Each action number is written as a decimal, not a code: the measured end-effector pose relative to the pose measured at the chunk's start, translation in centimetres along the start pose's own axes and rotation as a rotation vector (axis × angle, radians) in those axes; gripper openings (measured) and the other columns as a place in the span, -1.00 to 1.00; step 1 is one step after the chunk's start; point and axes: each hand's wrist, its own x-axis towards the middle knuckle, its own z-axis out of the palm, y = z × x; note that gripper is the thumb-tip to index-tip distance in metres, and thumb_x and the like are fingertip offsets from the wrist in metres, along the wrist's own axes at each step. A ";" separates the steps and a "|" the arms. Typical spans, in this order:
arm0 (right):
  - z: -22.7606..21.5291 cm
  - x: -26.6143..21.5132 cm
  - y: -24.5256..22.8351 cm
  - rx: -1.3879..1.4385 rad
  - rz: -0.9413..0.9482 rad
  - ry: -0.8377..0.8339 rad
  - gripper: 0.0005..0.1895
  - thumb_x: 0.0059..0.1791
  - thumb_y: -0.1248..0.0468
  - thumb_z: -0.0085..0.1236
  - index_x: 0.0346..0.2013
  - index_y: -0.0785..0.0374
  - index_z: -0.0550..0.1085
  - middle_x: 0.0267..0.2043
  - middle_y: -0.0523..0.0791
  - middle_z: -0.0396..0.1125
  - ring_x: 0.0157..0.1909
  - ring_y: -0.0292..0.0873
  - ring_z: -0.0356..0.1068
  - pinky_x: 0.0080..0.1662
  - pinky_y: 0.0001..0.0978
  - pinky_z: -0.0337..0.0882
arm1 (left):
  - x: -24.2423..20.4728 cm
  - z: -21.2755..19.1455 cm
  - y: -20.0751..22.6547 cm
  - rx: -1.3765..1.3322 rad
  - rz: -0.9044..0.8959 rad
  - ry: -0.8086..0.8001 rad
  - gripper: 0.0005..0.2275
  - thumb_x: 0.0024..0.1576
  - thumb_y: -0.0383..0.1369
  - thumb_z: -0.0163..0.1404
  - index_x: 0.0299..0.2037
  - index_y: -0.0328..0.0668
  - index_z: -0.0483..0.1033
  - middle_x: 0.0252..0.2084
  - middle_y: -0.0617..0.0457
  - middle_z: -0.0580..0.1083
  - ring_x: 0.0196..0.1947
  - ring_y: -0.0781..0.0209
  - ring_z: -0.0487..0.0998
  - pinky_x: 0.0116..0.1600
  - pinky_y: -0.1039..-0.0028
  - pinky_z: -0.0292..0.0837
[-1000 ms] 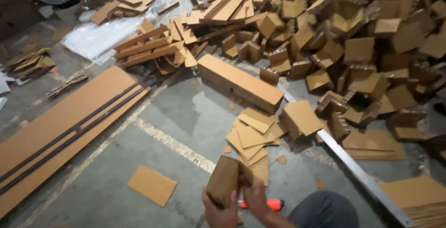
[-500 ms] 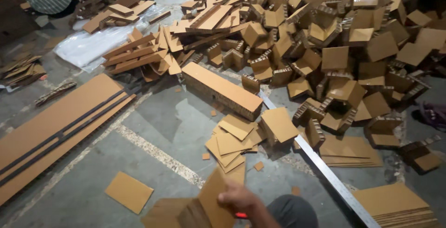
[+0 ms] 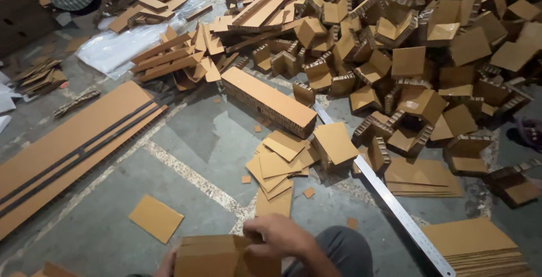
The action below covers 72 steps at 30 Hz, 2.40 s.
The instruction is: The person sits on the floor and uses a red utility knife to cut flat cardboard sheets into smaller rectangular pieces. They repeatedly cut, stack, and reposition the pieces, accumulating a pile of cut cardboard on the floor.
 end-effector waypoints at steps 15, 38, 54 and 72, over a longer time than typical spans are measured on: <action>2.8 -1.1 3.4 -0.008 0.093 -0.088 -0.73 -0.07 0.21 0.21 -0.11 0.22 0.52 -0.32 0.06 0.43 -0.27 0.15 0.45 -0.21 -0.13 0.43 | 0.4 4.0 1.4 -0.110 0.168 -0.213 -0.12 -0.11 -0.32 0.48 0.38 -0.17 0.14 0.28 -0.20 0.41 0.33 0.01 0.40 0.37 0.27 0.22; 8.0 11.0 1.0 0.018 -0.062 -0.288 -0.81 -0.01 0.11 0.22 -0.31 0.17 0.58 -0.39 -0.01 0.46 -0.33 0.13 0.45 -0.31 -0.05 0.37 | -1.9 -6.5 0.1 -0.788 -0.126 -0.257 -0.14 -0.13 -0.31 0.34 0.41 -0.39 0.18 0.27 -0.14 0.40 0.28 0.09 0.40 0.33 0.27 0.31; 6.5 14.3 -3.8 0.046 0.370 -0.582 -0.72 0.02 0.08 0.05 -0.42 0.22 0.48 -0.52 -0.01 0.44 -0.44 0.06 0.47 -0.34 -0.12 0.42 | -7.0 -3.1 -0.7 -1.000 -0.103 -0.085 -0.32 0.04 -0.24 0.25 0.31 -0.48 0.26 0.17 -0.13 0.46 0.17 0.10 0.48 0.26 0.28 0.41; 5.6 10.2 -2.3 -0.251 0.479 -0.199 -0.79 -0.11 0.06 0.24 -0.27 0.04 0.66 -0.34 -0.09 0.55 -0.29 -0.03 0.55 -0.26 -0.22 0.49 | -10.5 -5.4 -1.4 -0.519 0.008 0.253 -0.44 0.09 -0.34 0.15 0.29 -0.35 0.26 0.09 -0.11 0.48 0.05 0.12 0.52 0.15 0.33 0.46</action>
